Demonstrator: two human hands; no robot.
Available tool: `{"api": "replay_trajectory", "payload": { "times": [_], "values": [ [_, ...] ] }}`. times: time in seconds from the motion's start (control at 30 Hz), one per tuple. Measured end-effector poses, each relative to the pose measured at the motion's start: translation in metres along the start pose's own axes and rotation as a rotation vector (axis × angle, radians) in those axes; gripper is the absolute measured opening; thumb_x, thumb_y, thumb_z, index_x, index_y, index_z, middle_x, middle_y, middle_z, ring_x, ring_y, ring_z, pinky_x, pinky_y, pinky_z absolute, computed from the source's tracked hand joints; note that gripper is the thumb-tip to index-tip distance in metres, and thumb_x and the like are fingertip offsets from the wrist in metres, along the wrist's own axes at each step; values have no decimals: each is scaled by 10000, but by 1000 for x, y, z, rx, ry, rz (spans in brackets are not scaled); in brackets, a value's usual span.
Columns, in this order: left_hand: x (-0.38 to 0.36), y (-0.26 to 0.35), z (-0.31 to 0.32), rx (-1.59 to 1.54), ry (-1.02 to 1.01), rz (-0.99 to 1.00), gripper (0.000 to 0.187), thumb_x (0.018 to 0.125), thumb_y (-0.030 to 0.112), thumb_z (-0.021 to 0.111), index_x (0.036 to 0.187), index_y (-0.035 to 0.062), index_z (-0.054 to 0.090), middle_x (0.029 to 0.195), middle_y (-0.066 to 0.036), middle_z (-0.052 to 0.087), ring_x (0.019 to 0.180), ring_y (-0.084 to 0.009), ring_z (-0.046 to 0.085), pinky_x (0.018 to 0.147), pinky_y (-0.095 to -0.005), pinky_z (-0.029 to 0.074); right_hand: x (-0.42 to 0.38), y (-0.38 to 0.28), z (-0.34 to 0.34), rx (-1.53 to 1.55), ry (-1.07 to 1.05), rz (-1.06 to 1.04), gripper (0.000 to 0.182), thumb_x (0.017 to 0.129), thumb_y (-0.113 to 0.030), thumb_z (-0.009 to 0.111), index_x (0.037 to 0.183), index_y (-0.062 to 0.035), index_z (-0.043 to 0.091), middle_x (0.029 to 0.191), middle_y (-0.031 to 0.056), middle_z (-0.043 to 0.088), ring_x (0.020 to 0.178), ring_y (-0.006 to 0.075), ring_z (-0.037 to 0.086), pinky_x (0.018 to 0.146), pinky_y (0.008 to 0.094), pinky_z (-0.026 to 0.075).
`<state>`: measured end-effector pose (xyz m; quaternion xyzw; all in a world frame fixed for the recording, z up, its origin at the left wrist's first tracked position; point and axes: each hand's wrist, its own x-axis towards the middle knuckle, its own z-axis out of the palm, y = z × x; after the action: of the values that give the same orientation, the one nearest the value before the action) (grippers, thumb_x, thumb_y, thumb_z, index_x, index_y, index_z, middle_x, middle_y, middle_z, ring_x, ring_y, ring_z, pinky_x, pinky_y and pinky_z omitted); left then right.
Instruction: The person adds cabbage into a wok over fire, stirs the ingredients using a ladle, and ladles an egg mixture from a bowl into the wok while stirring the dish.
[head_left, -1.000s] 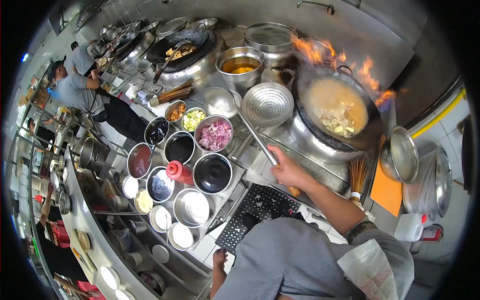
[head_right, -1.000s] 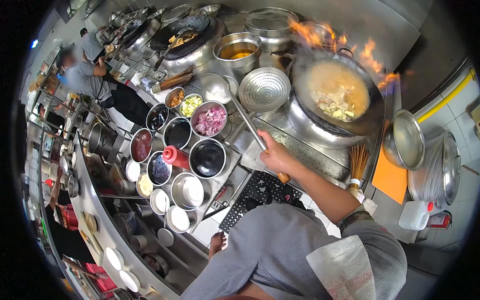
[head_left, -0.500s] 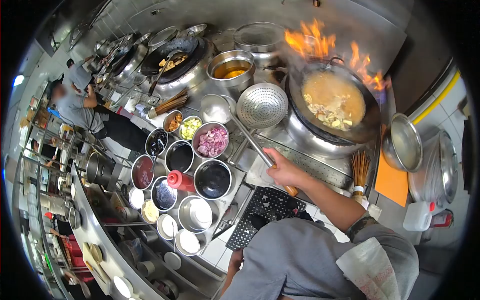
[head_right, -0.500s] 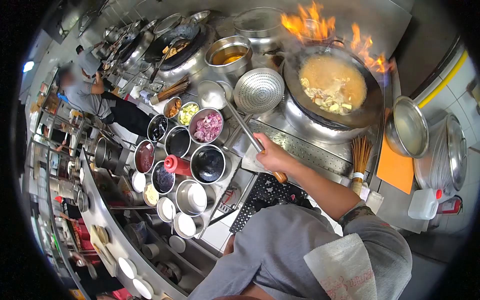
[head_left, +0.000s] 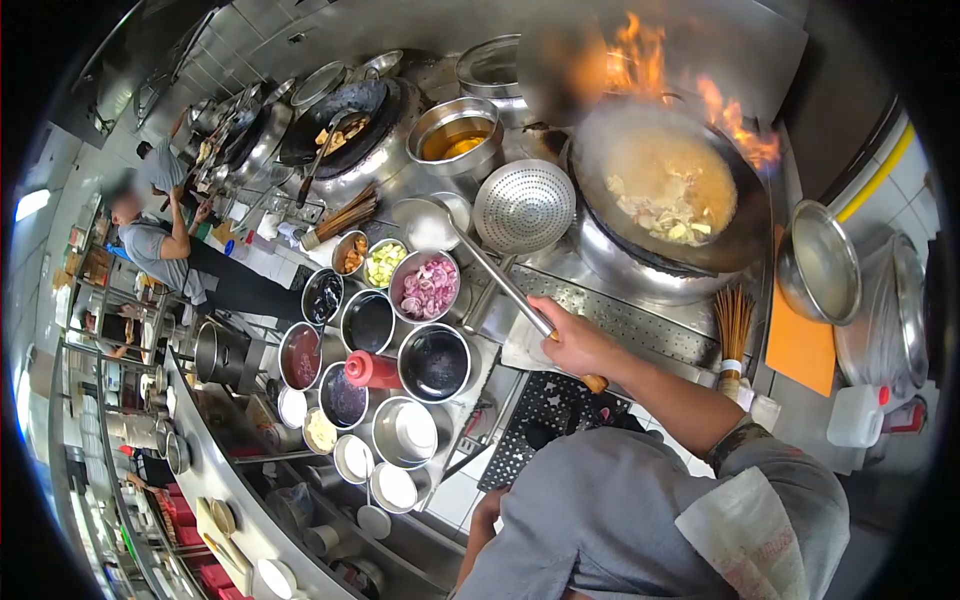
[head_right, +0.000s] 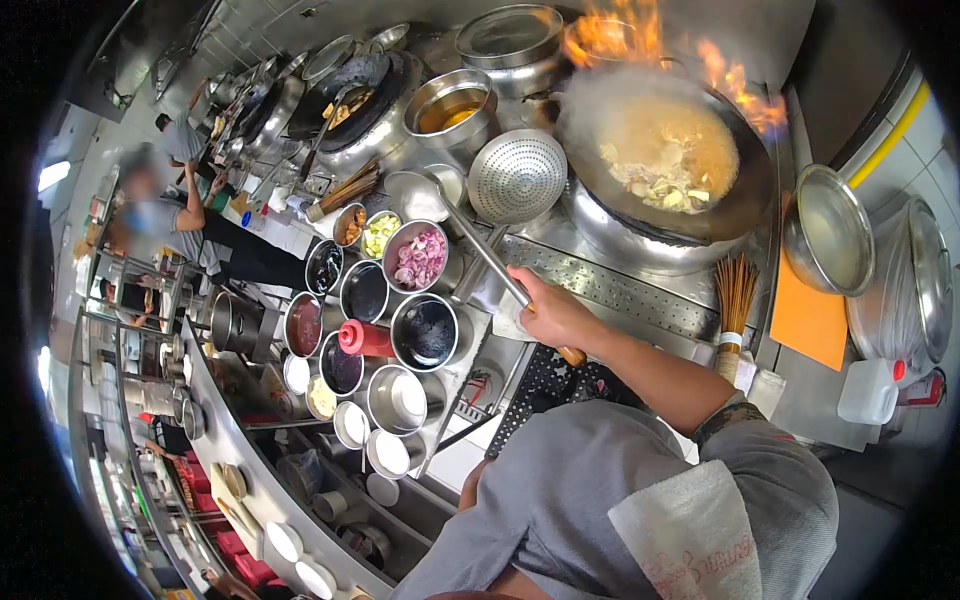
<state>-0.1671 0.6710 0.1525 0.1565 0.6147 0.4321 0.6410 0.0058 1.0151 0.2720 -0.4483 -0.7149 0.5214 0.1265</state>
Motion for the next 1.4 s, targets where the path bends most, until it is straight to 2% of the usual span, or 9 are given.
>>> {"api": "replay_trajectory", "payload": {
  "times": [0.07,0.27,0.37,0.57,0.67,0.83,0.93,0.97,1.4],
  "values": [
    [0,-1,0,10,3,-5,432,922,284,609,1273,33,637,1141,-74,692,894,-164,650,742,-356,511,-1,-2,0,-16,-1,6,657,860,-119,567,1479,-142,347,949,212,659,870,367,665,784,448,510],
    [2,-2,-2,39,21,-22,426,922,284,607,1264,32,639,1133,-76,692,890,-168,650,741,-358,511,-2,4,-1,-2,53,-14,656,857,-95,546,1476,-148,335,945,228,654,877,392,660,787,462,507],
    [4,-3,-2,50,22,-36,423,921,284,607,1259,32,639,1129,-77,692,888,-169,651,740,-359,510,0,-3,-9,5,-46,41,641,856,-98,547,1463,-146,347,948,224,655,885,394,662,801,460,506],
    [2,-6,-3,78,32,-46,416,921,285,605,1249,31,641,1121,-79,693,884,-172,651,739,-362,510,1,0,1,11,21,-14,648,852,-108,556,1466,-146,352,1014,235,656,936,381,664,825,456,502],
    [2,-6,-3,91,39,-48,413,920,285,604,1244,31,641,1116,-80,693,882,-174,651,738,-363,510,1,-10,-10,-6,-63,60,655,851,-103,556,1471,-142,352,1024,247,651,951,377,662,826,452,502],
    [2,-9,-5,86,42,-45,408,920,285,603,1236,30,643,1110,-82,693,879,-177,652,736,-364,510,5,12,8,-35,65,-43,660,843,-90,560,1467,-142,352,1013,249,656,933,407,660,825,473,496],
    [3,-10,-7,92,42,-44,405,920,285,602,1231,30,643,1106,-83,693,877,-178,652,736,-365,509,7,10,-1,-36,-9,-33,647,845,-82,554,1458,-141,355,983,260,651,928,412,658,823,479,493],
    [3,-10,-7,95,40,-44,404,920,285,602,1230,30,643,1104,-84,693,876,-179,652,735,-366,509,-1,-11,-16,-5,-45,58,632,850,-83,547,1449,-140,354,966,264,652,917,419,659,816,486,491],
    [7,-16,-13,88,18,-16,391,918,285,599,1209,28,647,1086,-88,694,868,-186,653,732,-370,509,0,1,6,-15,43,-23,662,843,-107,568,1464,-137,344,982,217,653,913,362,665,806,446,500]
  ]
}}
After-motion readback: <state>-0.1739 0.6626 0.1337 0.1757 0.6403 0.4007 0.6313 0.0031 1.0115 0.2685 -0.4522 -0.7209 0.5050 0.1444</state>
